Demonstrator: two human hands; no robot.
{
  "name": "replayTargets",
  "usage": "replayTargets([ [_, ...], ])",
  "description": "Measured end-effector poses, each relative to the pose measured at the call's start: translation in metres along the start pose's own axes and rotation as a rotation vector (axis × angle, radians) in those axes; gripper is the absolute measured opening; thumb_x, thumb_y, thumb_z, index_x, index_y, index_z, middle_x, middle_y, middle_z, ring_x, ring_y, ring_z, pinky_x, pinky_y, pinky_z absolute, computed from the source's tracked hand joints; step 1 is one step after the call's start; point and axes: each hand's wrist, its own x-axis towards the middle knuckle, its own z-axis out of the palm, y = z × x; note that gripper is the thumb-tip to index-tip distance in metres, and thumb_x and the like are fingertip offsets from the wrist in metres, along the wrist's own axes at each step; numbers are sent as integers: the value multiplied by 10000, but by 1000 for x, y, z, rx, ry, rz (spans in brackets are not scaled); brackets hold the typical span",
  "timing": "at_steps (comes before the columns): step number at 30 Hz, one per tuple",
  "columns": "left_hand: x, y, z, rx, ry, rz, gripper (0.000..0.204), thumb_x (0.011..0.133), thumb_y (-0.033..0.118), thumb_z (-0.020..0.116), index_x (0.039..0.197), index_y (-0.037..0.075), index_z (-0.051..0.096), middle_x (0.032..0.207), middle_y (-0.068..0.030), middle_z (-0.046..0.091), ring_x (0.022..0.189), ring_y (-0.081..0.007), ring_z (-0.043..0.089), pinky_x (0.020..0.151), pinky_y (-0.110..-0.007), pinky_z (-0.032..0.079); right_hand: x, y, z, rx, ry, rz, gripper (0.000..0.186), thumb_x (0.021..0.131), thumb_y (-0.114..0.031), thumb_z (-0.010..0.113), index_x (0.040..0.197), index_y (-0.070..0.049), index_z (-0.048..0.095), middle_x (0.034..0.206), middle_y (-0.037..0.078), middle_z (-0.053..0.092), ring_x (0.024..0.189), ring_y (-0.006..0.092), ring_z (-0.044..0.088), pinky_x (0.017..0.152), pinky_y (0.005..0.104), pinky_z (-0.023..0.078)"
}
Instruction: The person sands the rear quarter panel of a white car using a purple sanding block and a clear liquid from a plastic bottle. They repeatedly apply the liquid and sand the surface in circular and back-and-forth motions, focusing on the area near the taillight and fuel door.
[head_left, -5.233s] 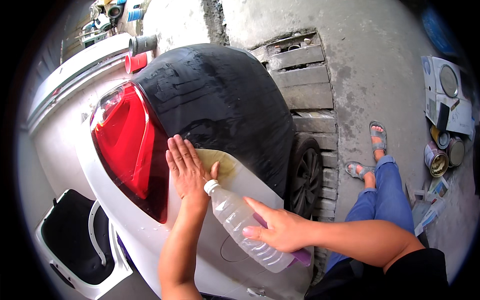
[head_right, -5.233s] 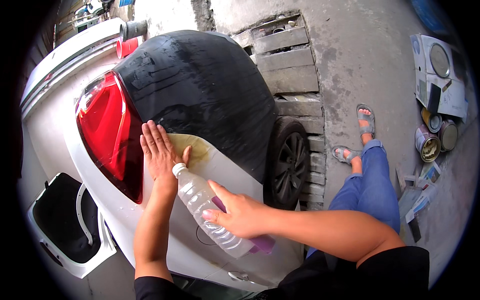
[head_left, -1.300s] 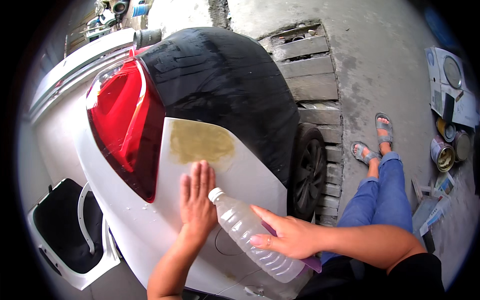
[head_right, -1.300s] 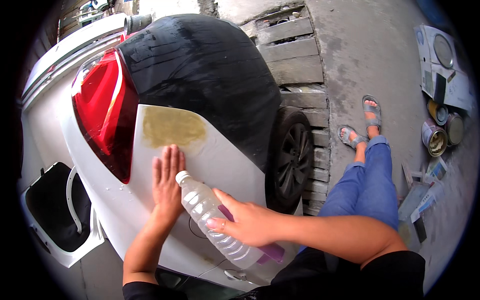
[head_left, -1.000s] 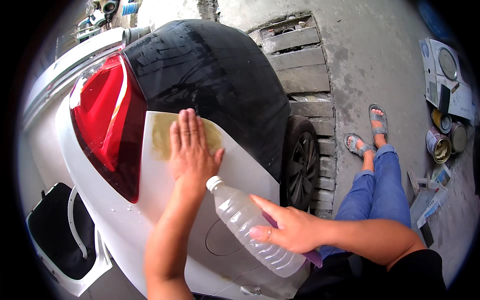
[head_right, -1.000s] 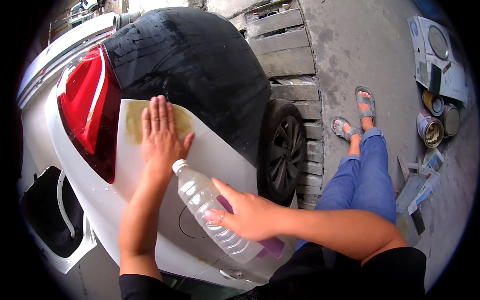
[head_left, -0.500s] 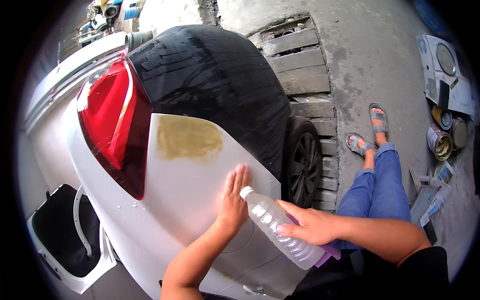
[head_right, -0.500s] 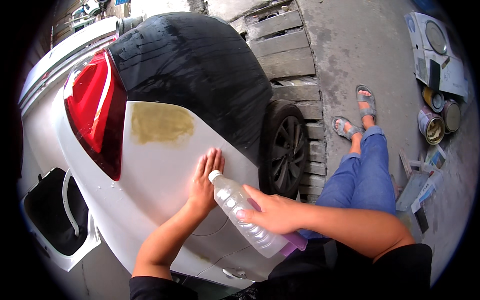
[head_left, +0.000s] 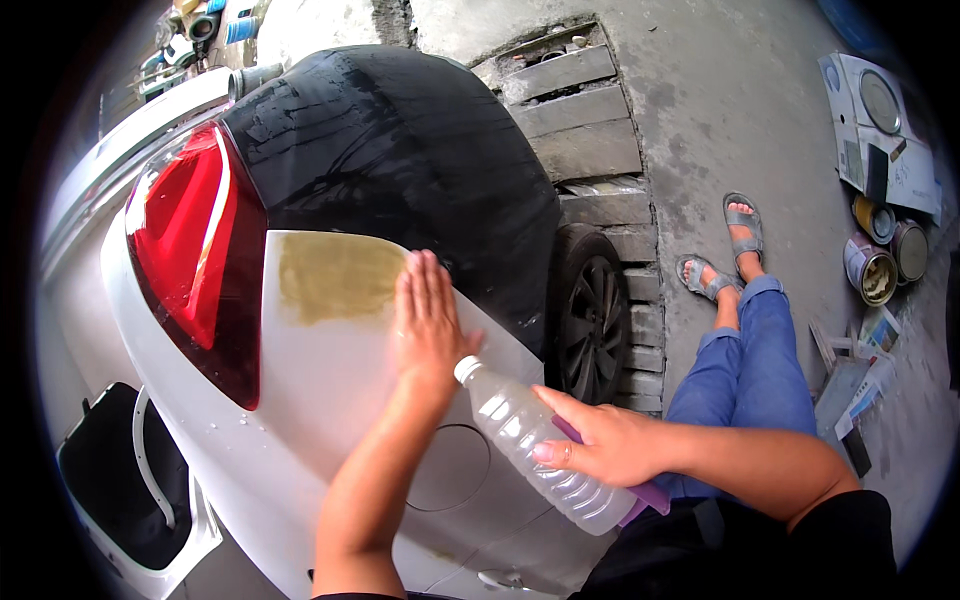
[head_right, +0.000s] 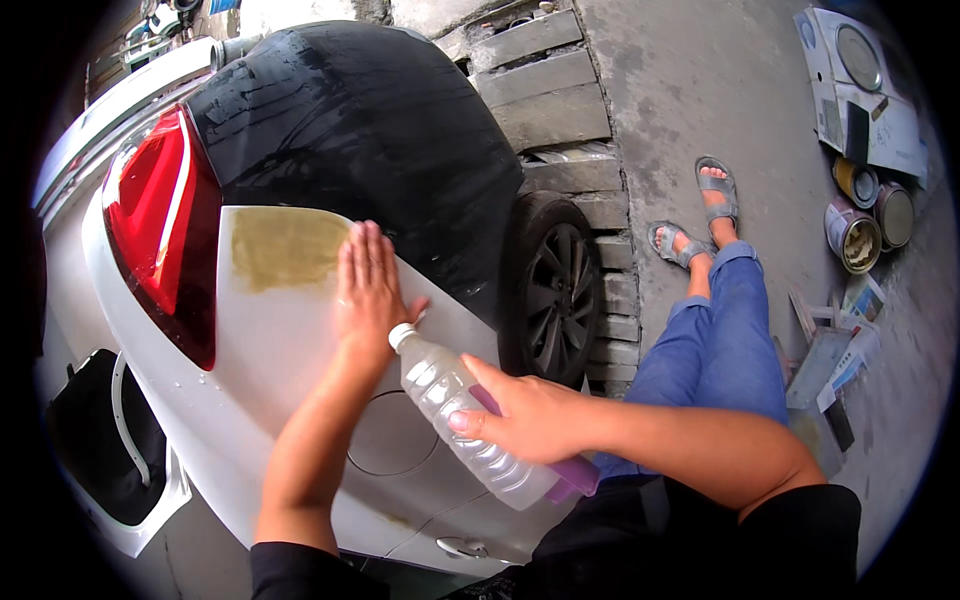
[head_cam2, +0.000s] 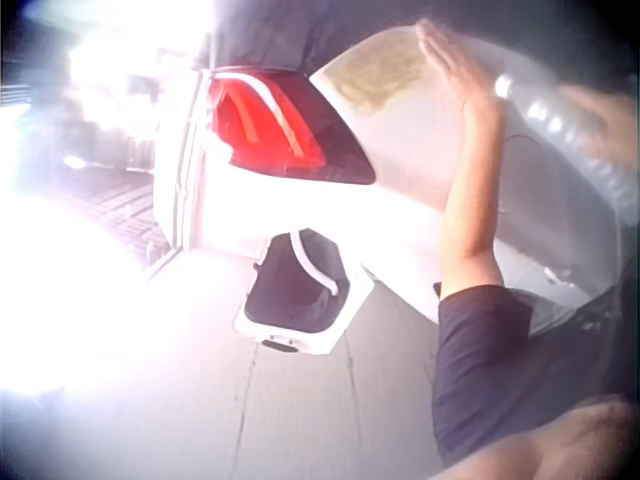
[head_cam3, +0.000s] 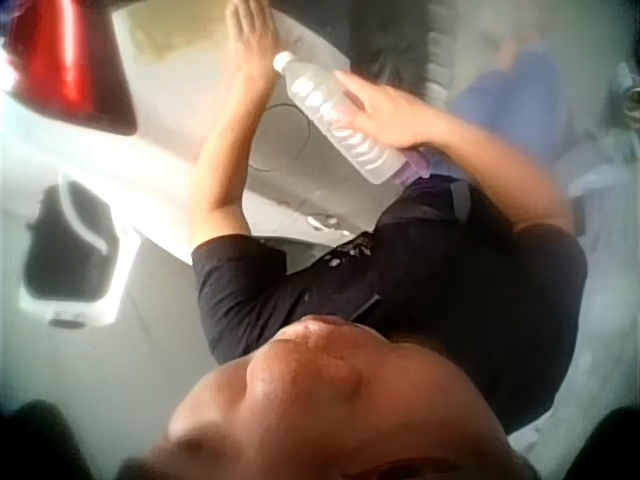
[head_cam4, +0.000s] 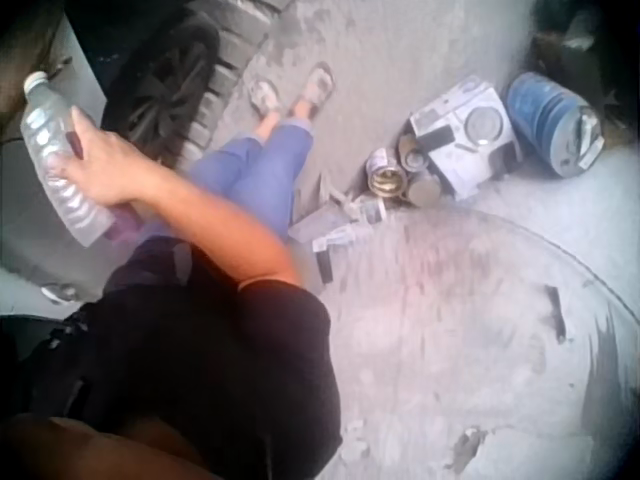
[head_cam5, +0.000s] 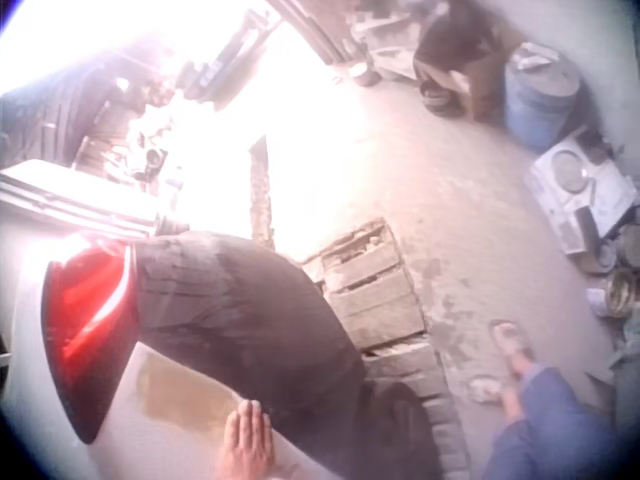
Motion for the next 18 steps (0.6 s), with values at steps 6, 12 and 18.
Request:
replayTargets([
  [6,-57,41,39,40,177,225,809,902,516,543,1486,-25,403,1583,-232,337,1512,-381,231,1249,-491,128,0,20,8,-29,50,36,983,977,-644,443,1553,88,129,1320,383,539,1264,435,556,1062,431,428],
  [12,-124,33,46,-940,268,250,667,730,166,758,1337,18,525,1423,-239,509,1363,-428,459,1107,-519,404,0,3,8,-102,56,57,986,979,-635,444,1552,94,107,1223,380,595,1171,443,614,999,442,473],
  [18,-131,-20,2,-862,731,319,542,777,148,749,1287,112,572,1419,-210,533,1288,-467,524,995,-560,486,8,-39,13,-207,-11,-40,959,993,-605,443,1549,99,105,1114,349,645,1076,434,651,934,450,502],
])
